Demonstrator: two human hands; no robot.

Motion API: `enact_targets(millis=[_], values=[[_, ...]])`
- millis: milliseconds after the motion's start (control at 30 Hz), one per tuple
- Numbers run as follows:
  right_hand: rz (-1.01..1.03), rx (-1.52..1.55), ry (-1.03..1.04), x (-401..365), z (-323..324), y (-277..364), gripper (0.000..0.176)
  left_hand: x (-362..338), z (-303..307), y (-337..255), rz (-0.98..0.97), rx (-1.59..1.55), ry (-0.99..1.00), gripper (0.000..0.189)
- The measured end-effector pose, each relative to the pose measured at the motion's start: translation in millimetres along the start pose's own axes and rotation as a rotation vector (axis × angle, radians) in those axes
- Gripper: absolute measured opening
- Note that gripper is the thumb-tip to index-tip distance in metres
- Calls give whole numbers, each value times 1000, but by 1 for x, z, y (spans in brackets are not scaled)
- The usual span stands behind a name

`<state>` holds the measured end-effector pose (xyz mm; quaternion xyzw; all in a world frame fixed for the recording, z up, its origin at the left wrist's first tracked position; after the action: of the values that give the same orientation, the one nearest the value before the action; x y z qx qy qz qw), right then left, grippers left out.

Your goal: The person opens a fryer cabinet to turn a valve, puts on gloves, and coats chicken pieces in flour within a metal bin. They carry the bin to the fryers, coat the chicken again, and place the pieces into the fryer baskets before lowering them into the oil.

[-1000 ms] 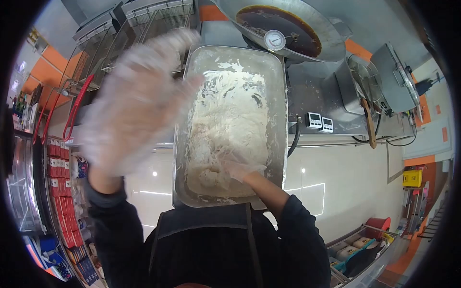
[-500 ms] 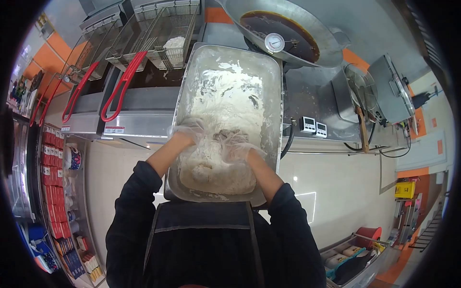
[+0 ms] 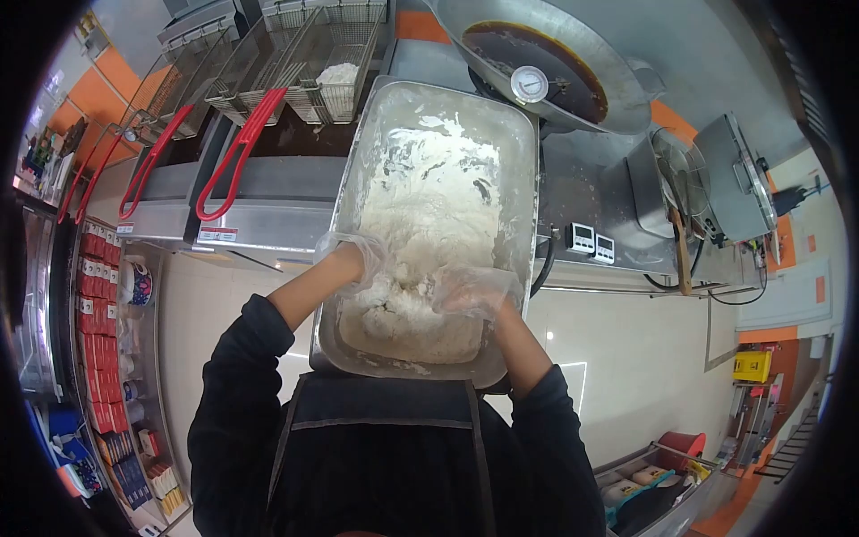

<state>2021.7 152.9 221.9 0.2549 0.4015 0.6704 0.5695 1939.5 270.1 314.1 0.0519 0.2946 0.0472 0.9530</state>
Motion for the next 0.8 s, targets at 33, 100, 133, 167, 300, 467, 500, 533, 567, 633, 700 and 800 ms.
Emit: enact_targets(millis=[33,100,133,167,300,467,500,533,567,633,700,800], values=[[-36,-44,22,-2,-5,-3,51,0,-5,-1,-4,-15,11,31],[-148,-148,30,1,-4,18,52,-7,-2,-3,-4,-39,24,31],[-230,-185,76,3,-1,35,52,-10,0,-4,-2,-52,24,31],[-364,-184,198,8,11,83,52,-14,1,-3,5,-59,30,31],[-481,-105,-23,-1,2,94,45,-25,1,-3,12,-97,76,33],[-664,223,-284,-17,9,73,37,-38,9,-4,-9,-142,148,34],[-798,297,-300,-24,11,68,36,-44,17,-5,-17,-154,99,31],[-761,409,-421,-26,20,68,36,-52,25,-6,-24,-164,50,28],[-719,521,-541,-32,29,68,35,-57,31,-7,-33,-175,2,26],[-660,435,-564,-31,53,83,39,-52,16,-9,-108,-44,4,24],[-620,40,-365,-20,85,113,47,-51,21,-6,-51,-93,-9,23],[-497,389,-566,-11,70,94,49,-52,37,1,133,-265,-54,18]])
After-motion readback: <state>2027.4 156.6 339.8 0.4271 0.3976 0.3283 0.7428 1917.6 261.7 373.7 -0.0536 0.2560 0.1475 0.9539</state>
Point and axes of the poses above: each hand's wrist, its own x-axis towards the middle knuckle, its own z-axis out of the back of the hand, y = z × x, the point moved 9 cm from there along x, towards the middle knuckle, and after that the axes turned 13 degrees about z, right-handed, at the moved point
